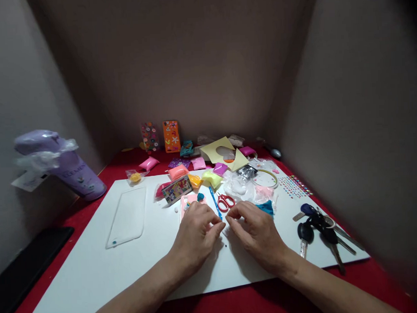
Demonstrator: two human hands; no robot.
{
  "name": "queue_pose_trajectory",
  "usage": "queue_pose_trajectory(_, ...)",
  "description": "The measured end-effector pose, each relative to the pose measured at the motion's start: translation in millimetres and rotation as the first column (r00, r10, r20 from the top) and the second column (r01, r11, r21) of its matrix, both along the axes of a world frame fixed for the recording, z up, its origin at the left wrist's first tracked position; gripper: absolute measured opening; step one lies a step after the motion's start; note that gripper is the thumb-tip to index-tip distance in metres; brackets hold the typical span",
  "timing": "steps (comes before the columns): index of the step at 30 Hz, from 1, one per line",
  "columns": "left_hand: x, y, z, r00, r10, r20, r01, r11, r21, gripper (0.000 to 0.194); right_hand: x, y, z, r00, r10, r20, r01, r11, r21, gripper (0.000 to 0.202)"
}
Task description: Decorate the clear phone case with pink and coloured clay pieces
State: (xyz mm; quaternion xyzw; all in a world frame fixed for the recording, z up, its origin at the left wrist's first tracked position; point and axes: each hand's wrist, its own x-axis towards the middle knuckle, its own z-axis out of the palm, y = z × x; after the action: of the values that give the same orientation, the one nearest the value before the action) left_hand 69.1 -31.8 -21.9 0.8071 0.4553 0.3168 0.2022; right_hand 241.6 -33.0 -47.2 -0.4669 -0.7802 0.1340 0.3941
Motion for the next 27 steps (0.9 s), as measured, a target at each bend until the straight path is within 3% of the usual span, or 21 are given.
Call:
queue_pose_trajectory(9, -1, 4, -12.1, 0.996, -0.052, -0.070, 0.058, 0.994, 0.088, 0.013, 4, 3, 1.1, 0.945, -0.057, 0.323, 0.079, 0.995, -0.055, 0.008)
queue_pose_trajectory(27, 4, 9, -20.9, 0.996, -0.038, -0.081, 0.050, 0.987, 0.155, 0.016, 5, 3, 2.2, 0.940, -0.057, 0.336, 0.063, 0.998, -0.007, 0.009)
